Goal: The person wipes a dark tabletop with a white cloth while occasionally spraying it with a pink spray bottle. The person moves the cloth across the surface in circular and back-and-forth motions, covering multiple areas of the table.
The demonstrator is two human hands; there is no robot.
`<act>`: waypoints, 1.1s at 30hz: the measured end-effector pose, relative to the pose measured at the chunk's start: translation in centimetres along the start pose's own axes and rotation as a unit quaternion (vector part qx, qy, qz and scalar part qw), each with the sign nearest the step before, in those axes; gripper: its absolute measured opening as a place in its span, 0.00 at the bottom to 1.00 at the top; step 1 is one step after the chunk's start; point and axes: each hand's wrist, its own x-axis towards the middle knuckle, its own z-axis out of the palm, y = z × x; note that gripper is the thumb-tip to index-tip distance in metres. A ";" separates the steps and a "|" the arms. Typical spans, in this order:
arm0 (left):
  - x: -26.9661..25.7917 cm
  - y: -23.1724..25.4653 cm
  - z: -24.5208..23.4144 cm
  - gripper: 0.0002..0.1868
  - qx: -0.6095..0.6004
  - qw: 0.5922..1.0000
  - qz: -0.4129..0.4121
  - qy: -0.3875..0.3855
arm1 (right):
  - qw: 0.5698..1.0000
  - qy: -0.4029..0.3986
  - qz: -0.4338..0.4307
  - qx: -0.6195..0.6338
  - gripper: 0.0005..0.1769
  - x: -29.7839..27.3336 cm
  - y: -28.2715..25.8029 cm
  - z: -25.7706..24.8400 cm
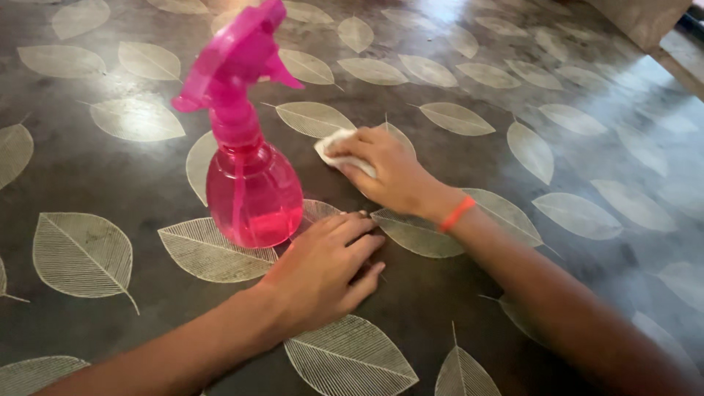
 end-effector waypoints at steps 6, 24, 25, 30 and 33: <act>0.0 0.2 -0.3 0.11 0.001 0.999 0.046 0.029 | 0.996 -0.028 0.087 -0.024 0.24 -5.7 -4.8 -3.7; 0.6 0.8 -0.6 0.23 0.038 0.999 -0.025 0.012 | 0.993 -0.081 0.059 -0.058 0.27 -10.9 -5.0 -6.2; 0.6 0.8 -0.7 0.25 0.047 0.999 -0.025 0.013 | 0.994 -0.094 0.040 -0.038 0.26 -10.9 -5.3 -6.2; 0.7 1.0 -0.9 0.28 0.027 0.999 -0.032 -0.003 | 0.992 -0.123 0.010 0.015 0.24 -10.8 -5.3 -6.2; 0.6 1.0 -0.7 0.29 0.023 0.999 -0.040 -0.009 | 0.997 -0.056 0.059 0.004 0.22 -10.6 -4.0 -6.4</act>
